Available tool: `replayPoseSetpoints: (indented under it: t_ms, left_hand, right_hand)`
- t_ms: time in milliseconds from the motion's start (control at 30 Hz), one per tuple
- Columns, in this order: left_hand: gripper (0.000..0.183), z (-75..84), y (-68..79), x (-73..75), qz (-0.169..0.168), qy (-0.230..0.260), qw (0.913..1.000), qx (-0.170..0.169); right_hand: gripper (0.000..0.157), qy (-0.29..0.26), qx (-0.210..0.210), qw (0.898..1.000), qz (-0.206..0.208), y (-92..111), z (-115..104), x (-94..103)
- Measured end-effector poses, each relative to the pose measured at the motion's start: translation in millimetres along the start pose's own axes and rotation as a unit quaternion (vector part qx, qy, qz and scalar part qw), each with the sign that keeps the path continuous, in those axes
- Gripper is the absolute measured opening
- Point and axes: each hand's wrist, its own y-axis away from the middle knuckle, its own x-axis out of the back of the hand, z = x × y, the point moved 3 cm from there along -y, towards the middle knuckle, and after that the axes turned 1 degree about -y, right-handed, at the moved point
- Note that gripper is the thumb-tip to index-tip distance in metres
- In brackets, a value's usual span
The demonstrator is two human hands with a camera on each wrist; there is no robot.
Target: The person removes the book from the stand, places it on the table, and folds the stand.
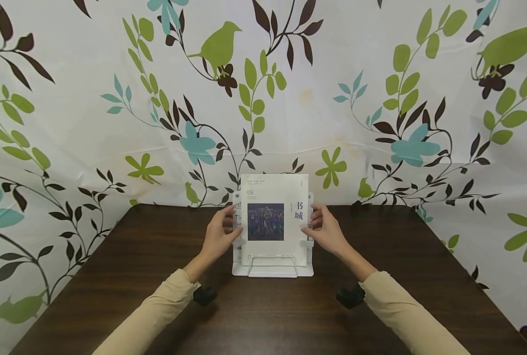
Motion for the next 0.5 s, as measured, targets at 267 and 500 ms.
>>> replayPoseSetpoints:
  t_ms: [267, 500]
  left_hand:
    - [0.051, 0.0, -0.9, -7.1, 0.018, 0.009, 0.9995, 0.024]
    - [0.046, 0.9, 2.0, -12.9, 0.034, 0.023, 0.9981, 0.047]
  right_hand:
    - [0.056, -0.013, -0.009, 0.999, 0.044, 1.6, -1.3, -11.2]
    - [0.054, -0.014, -0.063, 0.995, 0.073, 1.0, -1.1, -18.1]
